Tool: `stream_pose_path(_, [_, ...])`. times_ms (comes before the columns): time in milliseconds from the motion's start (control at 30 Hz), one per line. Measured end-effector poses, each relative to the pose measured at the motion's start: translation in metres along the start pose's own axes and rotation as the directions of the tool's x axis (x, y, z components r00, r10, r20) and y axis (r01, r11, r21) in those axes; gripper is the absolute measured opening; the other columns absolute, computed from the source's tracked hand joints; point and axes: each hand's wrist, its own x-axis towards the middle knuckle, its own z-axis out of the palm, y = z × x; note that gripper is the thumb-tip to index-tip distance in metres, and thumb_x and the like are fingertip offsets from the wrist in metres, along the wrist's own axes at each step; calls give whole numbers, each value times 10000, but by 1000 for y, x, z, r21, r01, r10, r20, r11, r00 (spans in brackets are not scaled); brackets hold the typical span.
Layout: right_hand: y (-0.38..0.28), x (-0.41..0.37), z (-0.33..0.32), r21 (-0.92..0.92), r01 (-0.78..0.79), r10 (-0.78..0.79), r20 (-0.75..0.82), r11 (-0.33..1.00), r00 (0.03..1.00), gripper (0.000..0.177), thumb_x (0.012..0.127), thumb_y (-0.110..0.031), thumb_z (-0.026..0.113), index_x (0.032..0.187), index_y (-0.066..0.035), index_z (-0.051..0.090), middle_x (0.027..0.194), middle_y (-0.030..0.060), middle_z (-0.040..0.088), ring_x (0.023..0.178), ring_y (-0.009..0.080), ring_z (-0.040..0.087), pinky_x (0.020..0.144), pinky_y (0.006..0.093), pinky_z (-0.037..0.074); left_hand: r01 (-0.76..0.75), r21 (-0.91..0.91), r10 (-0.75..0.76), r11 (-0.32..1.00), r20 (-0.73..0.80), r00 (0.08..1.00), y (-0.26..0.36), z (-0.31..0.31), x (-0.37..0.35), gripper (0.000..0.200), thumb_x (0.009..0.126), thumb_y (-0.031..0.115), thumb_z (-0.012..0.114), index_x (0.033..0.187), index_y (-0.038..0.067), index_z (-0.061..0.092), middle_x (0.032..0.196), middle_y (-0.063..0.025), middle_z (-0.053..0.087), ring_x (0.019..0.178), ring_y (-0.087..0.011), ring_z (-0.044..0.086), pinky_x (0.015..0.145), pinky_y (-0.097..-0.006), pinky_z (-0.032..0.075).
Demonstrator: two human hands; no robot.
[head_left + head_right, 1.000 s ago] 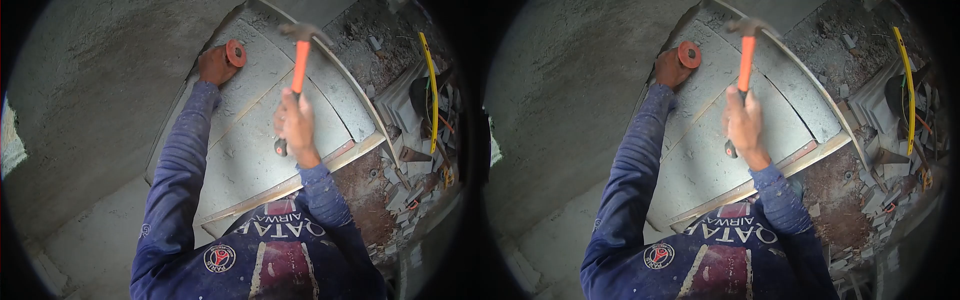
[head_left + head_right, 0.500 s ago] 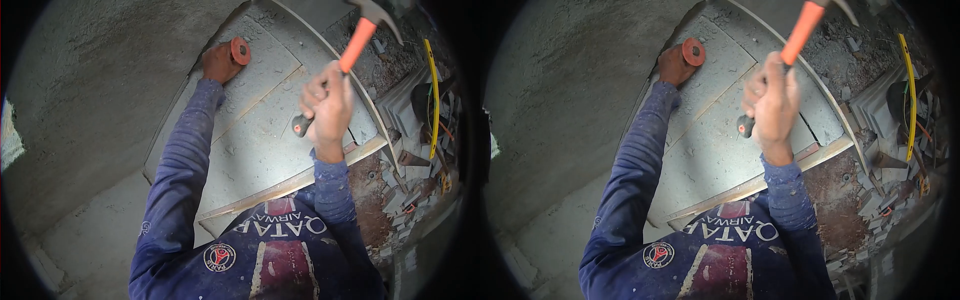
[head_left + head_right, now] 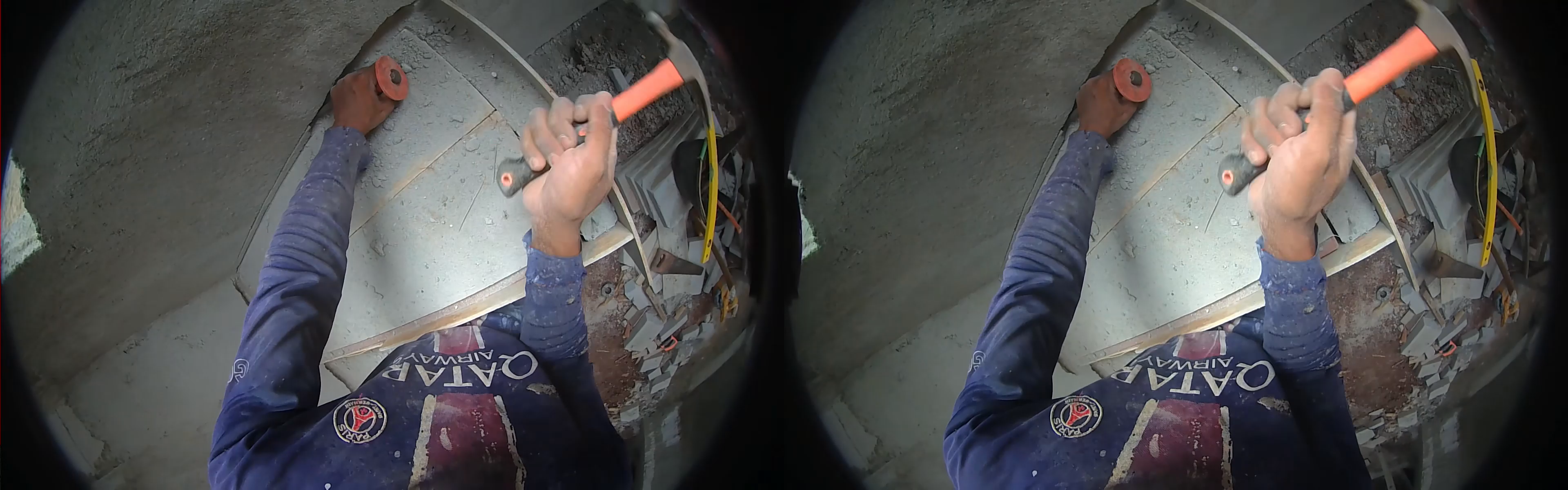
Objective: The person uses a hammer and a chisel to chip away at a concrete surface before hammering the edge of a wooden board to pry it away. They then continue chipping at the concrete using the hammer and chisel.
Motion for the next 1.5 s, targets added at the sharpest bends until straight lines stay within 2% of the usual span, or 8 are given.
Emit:
stream_pose_path(100, [59, -4, 11, 72, 262, -222, -348, 962, 911, 333, 1016, -355, 498, 794, -141, 373, 594, -39, 337, 443, 67, 332, 375, 266, 292, 6, -8, -6, 1000, 9, 1000, 3, -4, -1, 298, 708, 283, 802, 937, 112, 716, 882, -145, 724, 830, -361, 694, 723, -460, 555])
stream_pose_path(233, [96, -39, -13, -248, -694, 719, 12, 675, 695, 352, 1016, -394, 521, 832, -127, 386, 609, -41, 418, 441, 60, 346, 357, 262, 299, 7, -66, -5, 998, 32, 999, -2, -2, -1, 271, 745, 264, 779, 932, 83, 705, 895, -174, 718, 837, -383, 688, 734, -467, 552])
stream_pose_path(533, [68, -2, 16, 94, 238, -199, -305, 967, 931, 400, 1017, -459, 518, 841, -119, 402, 610, -67, 335, 458, 41, 343, 396, 227, 321, 23, -22, -23, 999, 6, 1000, -2, -3, -1, 298, 696, 277, 804, 945, 138, 720, 887, -107, 730, 840, -355, 694, 731, -460, 557])
stream_pose_path(700, [75, -33, -19, -356, -593, 634, -1, 723, 774, 362, 1012, -446, 534, 892, -114, 453, 618, -60, 347, 489, 33, 389, 399, 227, 329, 27, -81, -23, 996, 45, 999, -5, -5, 7, 293, 746, 253, 774, 969, 76, 703, 929, -174, 717, 873, -397, 679, 750, -468, 546])
stream_pose_path(933, [22, 26, 11, 125, 336, -292, -280, 934, 915, 321, 1017, -361, 529, 852, -132, 378, 605, -54, 344, 469, 52, 363, 377, 250, 294, 85, -32, -84, 996, 30, 996, -4, -3, 4, 293, 738, 255, 762, 980, 100, 704, 938, -159, 723, 887, -387, 682, 763, -477, 546])
stream_pose_path(1100, [82, -19, -9, -307, -691, 738, 62, 654, 672, 321, 1014, -381, 542, 881, -128, 397, 599, -68, 358, 456, 40, 368, 352, 235, 270, 64, -66, -58, 996, 90, 994, -3, -7, 5, 283, 747, 240, 763, 961, 68, 697, 945, -184, 715, 888, -400, 675, 759, -479, 541])
stream_pose_path(1400, [49, 15, 17, 51, 363, -335, -281, 930, 899, 350, 1022, -350, 496, 774, -129, 387, 593, -52, 337, 429, 69, 330, 364, 249, 289, 73, -52, -72, 996, 22, 997, -5, -9, 2, 295, 722, 221, 767, 992, 121, 707, 936, -137, 727, 879, -366, 691, 771, -475, 550])
stream_pose_path(1500, [104, -29, -3, -74, -409, 405, -62, 910, 912, 251, 1010, -326, 560, 912, -139, 426, 591, -80, 335, 431, 28, 349, 343, 231, 275, 57, -67, -56, 996, 24, 998, -6, -5, -4, 304, 730, 237, 779, 973, 75, 696, 953, -170, 720, 898, -388, 680, 768, -474, 550])
